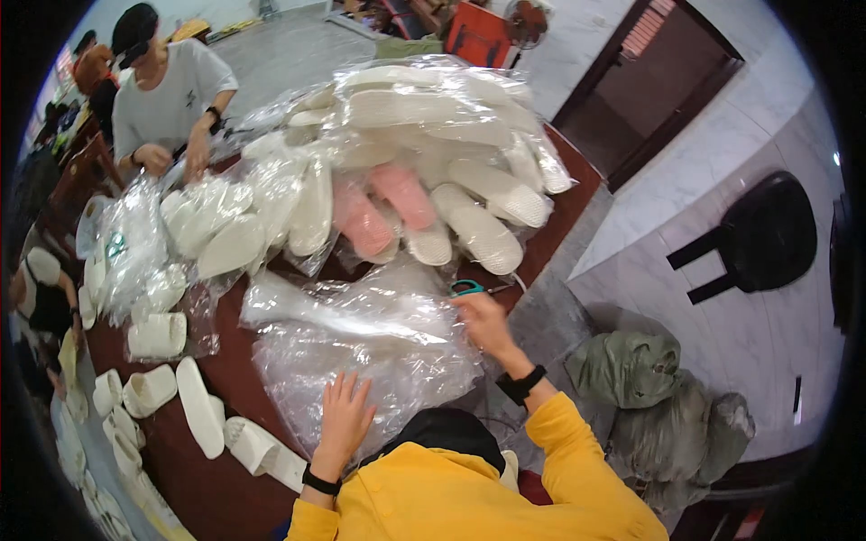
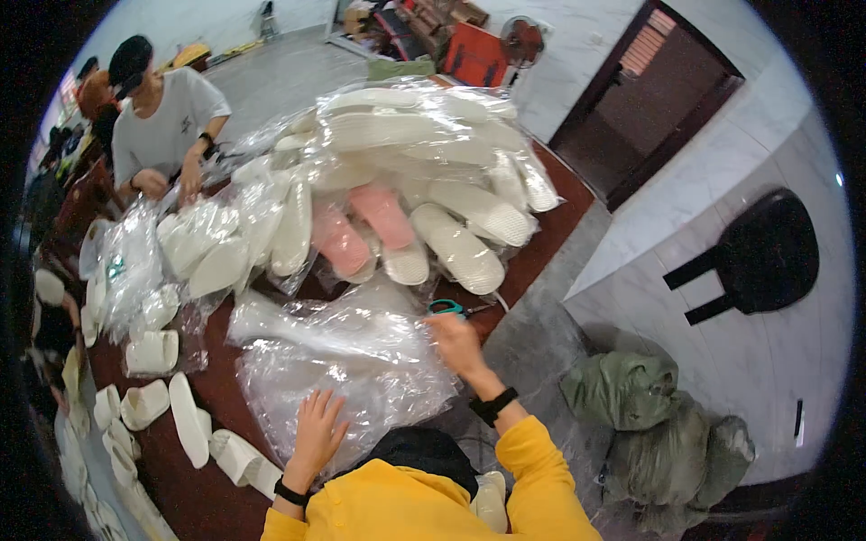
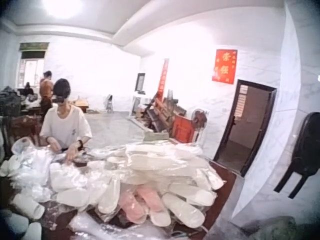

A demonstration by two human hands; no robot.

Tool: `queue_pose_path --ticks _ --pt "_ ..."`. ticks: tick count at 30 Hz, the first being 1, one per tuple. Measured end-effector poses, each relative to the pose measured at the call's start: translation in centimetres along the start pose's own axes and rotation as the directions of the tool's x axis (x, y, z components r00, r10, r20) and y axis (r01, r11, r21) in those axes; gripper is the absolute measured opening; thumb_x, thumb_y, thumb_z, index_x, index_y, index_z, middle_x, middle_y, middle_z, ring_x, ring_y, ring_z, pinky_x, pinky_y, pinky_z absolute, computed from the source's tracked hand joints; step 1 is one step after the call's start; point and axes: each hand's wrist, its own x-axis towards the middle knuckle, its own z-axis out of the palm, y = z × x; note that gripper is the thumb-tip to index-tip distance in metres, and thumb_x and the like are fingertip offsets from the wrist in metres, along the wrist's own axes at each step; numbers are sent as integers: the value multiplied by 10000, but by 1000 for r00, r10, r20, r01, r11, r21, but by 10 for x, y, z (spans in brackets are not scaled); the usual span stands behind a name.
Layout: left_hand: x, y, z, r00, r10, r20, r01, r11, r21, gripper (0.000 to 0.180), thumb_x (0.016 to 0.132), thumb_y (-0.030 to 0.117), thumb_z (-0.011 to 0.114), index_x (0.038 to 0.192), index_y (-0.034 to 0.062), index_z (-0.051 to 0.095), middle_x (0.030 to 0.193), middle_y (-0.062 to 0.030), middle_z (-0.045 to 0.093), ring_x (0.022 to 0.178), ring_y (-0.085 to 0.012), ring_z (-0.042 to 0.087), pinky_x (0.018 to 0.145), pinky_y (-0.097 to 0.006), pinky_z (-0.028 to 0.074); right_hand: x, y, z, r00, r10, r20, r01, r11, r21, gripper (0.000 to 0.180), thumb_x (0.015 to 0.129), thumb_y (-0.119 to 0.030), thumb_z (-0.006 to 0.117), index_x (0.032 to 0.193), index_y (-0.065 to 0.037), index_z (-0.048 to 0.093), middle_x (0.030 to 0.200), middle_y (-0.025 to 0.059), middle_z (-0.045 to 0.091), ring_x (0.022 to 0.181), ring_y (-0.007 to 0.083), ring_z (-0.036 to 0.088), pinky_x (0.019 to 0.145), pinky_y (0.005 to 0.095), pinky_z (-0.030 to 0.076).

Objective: Packaging white slippers into clear plastic bags at a factory workbench.

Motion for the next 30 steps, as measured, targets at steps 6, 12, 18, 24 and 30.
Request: queue_pose_path --ticks 6,12,18,24,30 --pt "-65 -7 -4 978 -164 -128 140 973 -183 417 808 112 662 1215 58 591 1300 -173 520 1252 -391 447 1049 -478 371 25 59 -26 971 237 -19 -235 939 -252 277 957 -198 505 1188 -101 624 848 195 679 714 302 661 658 366 508" --pt "-103 -37 -40 670 -525 -525 484 845 -227 392 778 -35 567 1161 28 621 1311 -182 510 1258 -386 438 1062 -477 349 39 93 -2 924 358 136 -193 741 -643 374 937 -407 500 1214 -156 502 970 286 650 921 495 608 765 563 473" --pt "-152 -112 -89 592 -493 -637 767 588 257 519 774 -27 545 1282 76 569 1427 -143 432 1345 -383 342 1125 -539 248 47 97 0 911 402 89 -236 686 -688 372 918 -389 556 1177 -127 510 980 260 654 943 486 604 777 551 476" --pt "-181 -160 -116 620 -428 -657 693 692 203 421 784 -33 570 1189 67 621 1214 -112 632 1208 -329 527 1095 -481 327 49 104 7 913 407 0 -315 706 -634 381 864 -393 646 1101 -111 548 1013 232 665 950 452 622 805 532 476" --pt "-197 -108 -181 381 -664 -643 649 688 -326 242 816 4 615 1057 28 605 968 -148 667 913 -349 646 785 -416 511 45 123 2 763 635 -122 -629 684 -371 276 815 -179 651 1036 -104 504 890 142 629 635 267 649 472 323 540"
